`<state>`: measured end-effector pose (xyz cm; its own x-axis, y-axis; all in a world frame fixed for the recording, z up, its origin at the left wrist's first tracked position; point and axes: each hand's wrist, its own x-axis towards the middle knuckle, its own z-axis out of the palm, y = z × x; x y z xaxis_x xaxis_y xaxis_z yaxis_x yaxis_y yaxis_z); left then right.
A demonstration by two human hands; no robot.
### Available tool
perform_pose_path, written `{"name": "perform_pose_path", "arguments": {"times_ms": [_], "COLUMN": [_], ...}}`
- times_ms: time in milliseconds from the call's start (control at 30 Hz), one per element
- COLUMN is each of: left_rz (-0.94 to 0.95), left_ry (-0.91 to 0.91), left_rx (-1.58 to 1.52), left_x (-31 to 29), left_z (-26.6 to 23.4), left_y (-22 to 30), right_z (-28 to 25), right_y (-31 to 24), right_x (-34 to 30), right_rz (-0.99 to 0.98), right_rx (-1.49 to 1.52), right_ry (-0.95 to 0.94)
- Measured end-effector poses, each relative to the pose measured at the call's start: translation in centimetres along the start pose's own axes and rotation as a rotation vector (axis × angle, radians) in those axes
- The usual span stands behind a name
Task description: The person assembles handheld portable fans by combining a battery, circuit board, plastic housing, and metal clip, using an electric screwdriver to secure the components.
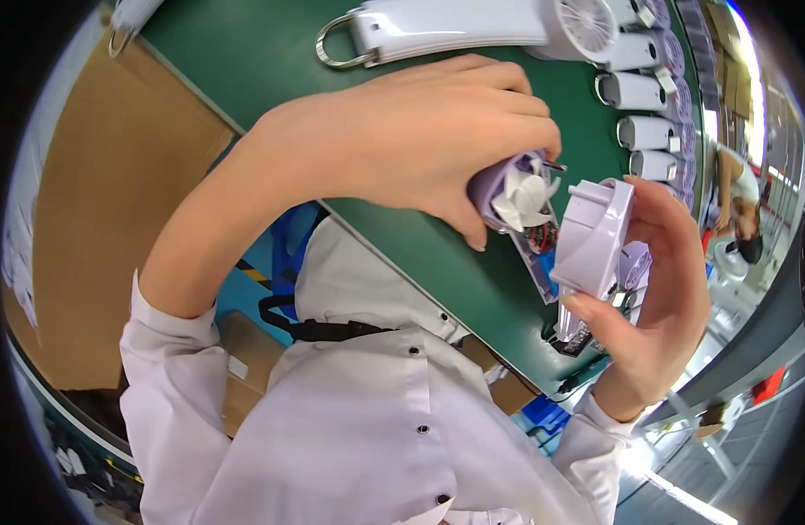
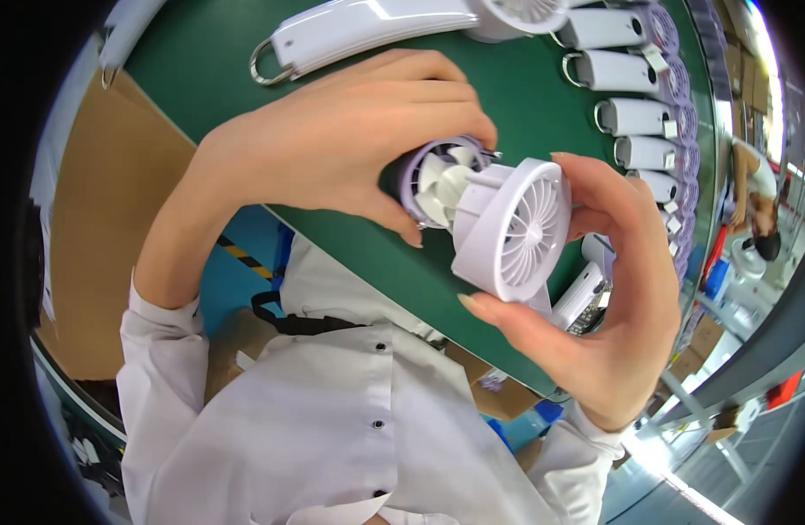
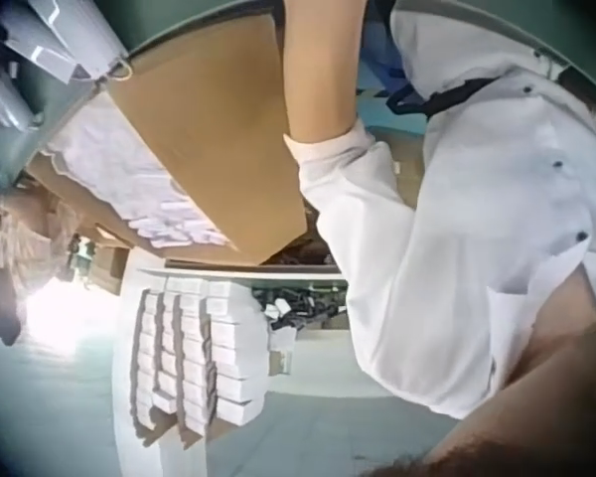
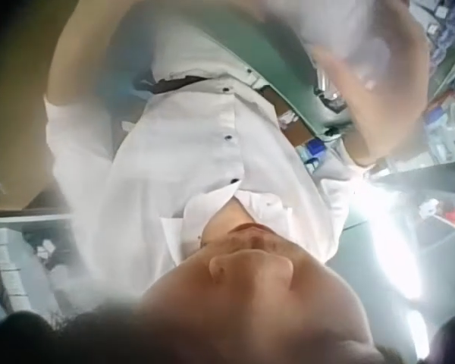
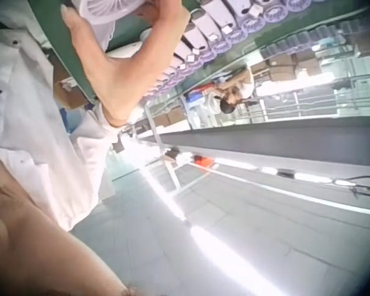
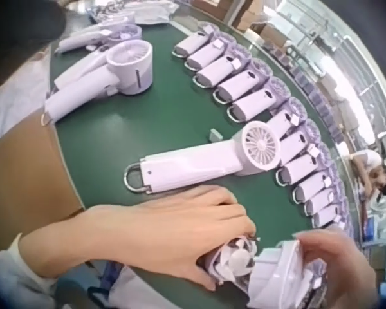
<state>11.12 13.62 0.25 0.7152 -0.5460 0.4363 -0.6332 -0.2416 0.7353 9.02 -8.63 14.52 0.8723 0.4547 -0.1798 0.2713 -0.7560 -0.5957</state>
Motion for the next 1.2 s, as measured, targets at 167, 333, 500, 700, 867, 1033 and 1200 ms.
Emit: {"name": "perform_pose_path", "arguments": {"times_ms": [167,333,500,700,867,1033,1200], "left_rz": [0.011,0.012,0.015,-0.002,-0.008,-0.013,-0.017], "left_ry": [0.008,0.017,0.029,-0.004,0.029,0.002,0.003], "left_rx": [0.103,0.097,0.106,0.088,0.103,0.102,0.076], "left_x": [-0.9,-0.8,-0.7,-0.7,-0.7,-0.7,-0.8], "left_z": [0.3,1.0,1.0,0.7,1.0,0.8,0.8], "left_y": [0.0,-0.3,-0.3,-0.3,-0.4,-0.3,-0.3], "right_z": [2.9,3.3,3.5,3.5,3.6,3.6,3.7], "right_y": [-0.9,-1.1,-1.4,-1.7,-2.1,-2.2,-2.4], "right_x": [0.8,0.7,0.8,1.3,1.6,1.6,1.7], "right_rz": [-0.129,-0.110,-0.081,-0.105,-0.123,-0.122,-0.125], "right_rx": [-0.278,-0.366,-0.390,-0.449,-0.481,-0.488,-0.518], "right_ry": [0.082,0.086,0.076,0.052,0.036,0.032,0.023]}}
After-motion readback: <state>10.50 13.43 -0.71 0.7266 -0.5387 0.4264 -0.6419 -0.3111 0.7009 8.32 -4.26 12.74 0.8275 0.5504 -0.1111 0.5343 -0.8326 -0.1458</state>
